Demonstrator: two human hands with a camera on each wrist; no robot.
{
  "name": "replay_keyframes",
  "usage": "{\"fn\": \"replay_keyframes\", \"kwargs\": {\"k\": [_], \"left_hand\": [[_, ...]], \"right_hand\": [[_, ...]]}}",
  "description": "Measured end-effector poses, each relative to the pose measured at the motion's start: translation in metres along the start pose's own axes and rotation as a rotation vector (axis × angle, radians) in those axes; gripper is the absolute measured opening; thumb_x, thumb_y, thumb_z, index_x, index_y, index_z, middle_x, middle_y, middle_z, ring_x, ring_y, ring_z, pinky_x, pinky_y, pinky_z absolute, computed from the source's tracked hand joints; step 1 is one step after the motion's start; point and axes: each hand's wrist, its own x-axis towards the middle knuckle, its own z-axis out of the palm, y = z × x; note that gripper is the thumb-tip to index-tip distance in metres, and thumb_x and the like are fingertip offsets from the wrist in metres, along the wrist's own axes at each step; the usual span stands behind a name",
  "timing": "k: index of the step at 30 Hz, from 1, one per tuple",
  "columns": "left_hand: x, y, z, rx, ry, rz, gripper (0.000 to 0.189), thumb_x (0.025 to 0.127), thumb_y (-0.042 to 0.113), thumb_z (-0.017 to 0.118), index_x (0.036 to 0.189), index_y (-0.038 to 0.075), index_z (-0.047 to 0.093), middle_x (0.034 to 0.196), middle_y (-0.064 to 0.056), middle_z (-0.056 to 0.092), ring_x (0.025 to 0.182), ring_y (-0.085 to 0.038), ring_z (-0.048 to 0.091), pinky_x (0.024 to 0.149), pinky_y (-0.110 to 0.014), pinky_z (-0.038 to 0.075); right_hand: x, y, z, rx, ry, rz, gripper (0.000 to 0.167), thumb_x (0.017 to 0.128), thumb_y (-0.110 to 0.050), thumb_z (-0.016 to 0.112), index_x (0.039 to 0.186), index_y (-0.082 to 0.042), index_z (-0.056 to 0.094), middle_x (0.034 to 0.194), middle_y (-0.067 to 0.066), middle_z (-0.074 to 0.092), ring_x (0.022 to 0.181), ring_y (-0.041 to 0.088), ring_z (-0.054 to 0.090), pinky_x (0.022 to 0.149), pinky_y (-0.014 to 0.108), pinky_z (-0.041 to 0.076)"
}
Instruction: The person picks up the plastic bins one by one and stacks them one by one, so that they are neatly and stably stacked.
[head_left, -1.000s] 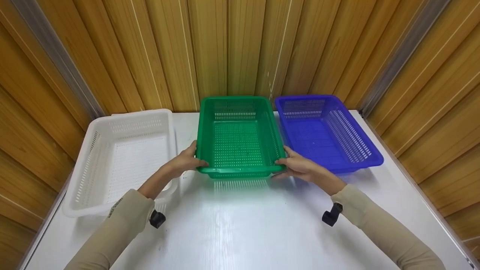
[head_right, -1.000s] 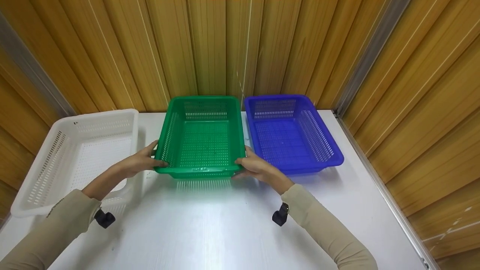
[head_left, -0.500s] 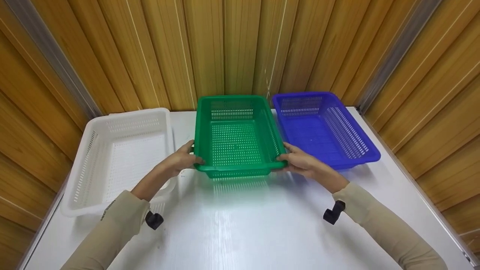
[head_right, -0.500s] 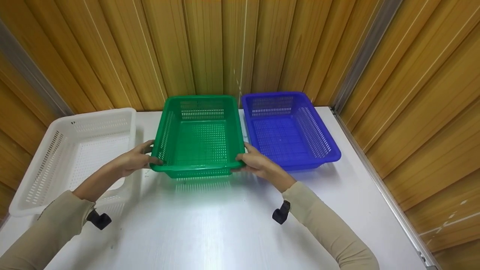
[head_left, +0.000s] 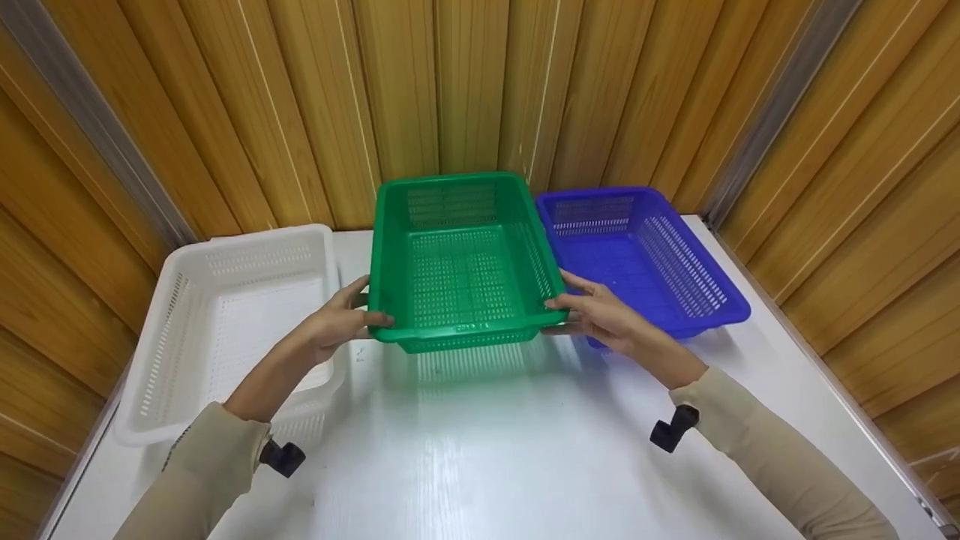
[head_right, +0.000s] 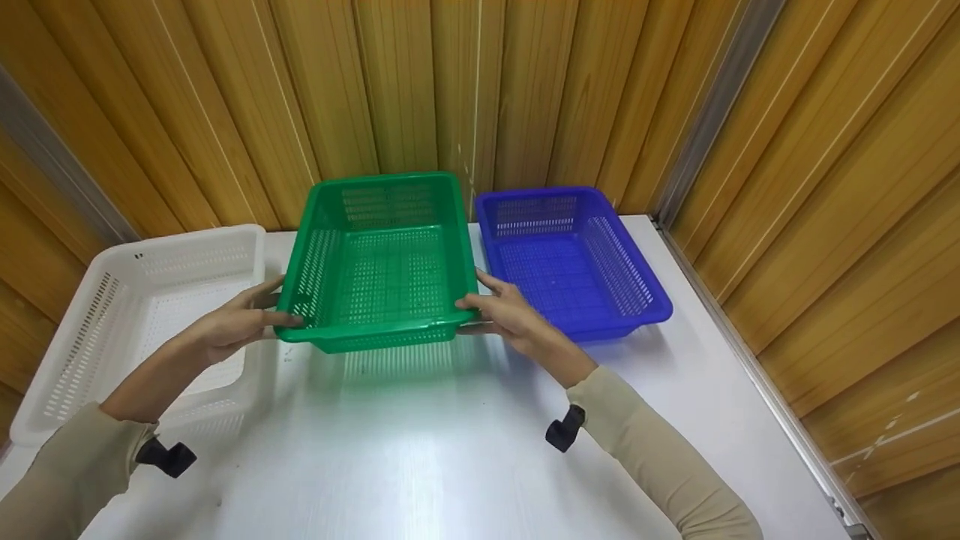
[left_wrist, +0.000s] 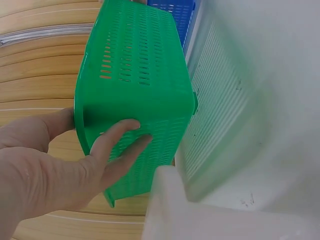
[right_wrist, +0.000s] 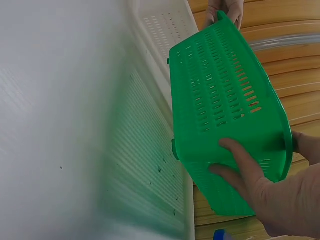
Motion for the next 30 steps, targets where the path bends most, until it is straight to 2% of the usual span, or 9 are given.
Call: {"fn": "replay_keyframes", "kwargs": {"k": [5,13,22,25,30], "left_hand": [[-0.012,0.004,-0.006,0.001,0.017,0.057,0.092,0.096,0.007,0.063,0.166,0.017,0.004,0.168,-0.025,0.017,0.149,-0.044,0.031,0.12,-0.058,0.035],[-0.032,0.01,-0.021,-0.036,0.054,0.127,0.094,0.096,0.012,0.067,0.166,0.022,0.006,0.167,-0.021,0.021,0.144,-0.039,0.038,0.118,-0.052,0.04],[-0.048,0.007,-0.04,-0.076,0.077,0.211,0.092,0.096,0.015,0.069,0.166,0.031,0.01,0.163,-0.018,0.027,0.145,-0.036,0.033,0.121,-0.063,0.03],[-0.055,0.004,-0.047,-0.086,0.087,0.22,0.093,0.096,0.016,0.069,0.166,0.031,0.01,0.165,-0.017,0.024,0.146,-0.035,0.031,0.122,-0.066,0.026],[-0.069,-0.001,-0.06,-0.095,0.104,0.229,0.092,0.097,0.018,0.069,0.165,0.033,0.009,0.168,-0.016,0.02,0.143,-0.034,0.035,0.121,-0.069,0.022]], "right_hand": [[-0.005,-0.002,0.01,0.029,0.033,-0.074,0.079,0.097,-0.005,0.065,0.163,-0.013,0.023,0.129,0.014,0.069,0.098,0.019,0.077,0.098,0.049,0.056],[-0.011,-0.008,0.028,0.077,0.066,-0.15,0.074,0.098,-0.007,0.066,0.162,-0.015,0.03,0.146,0.028,0.055,0.102,0.02,0.076,0.095,0.045,0.059],[-0.01,-0.019,0.049,0.054,0.061,-0.19,0.079,0.096,-0.005,0.068,0.163,-0.016,0.028,0.128,0.018,0.07,0.099,0.018,0.076,0.093,0.045,0.06],[-0.01,-0.023,0.059,0.044,0.045,-0.198,0.078,0.096,-0.006,0.068,0.163,-0.016,0.028,0.131,0.021,0.068,0.1,0.018,0.076,0.094,0.044,0.059],[-0.006,-0.027,0.076,0.027,0.017,-0.21,0.076,0.096,-0.007,0.068,0.162,-0.016,0.031,0.141,0.029,0.059,0.104,0.021,0.076,0.096,0.046,0.059]]}}
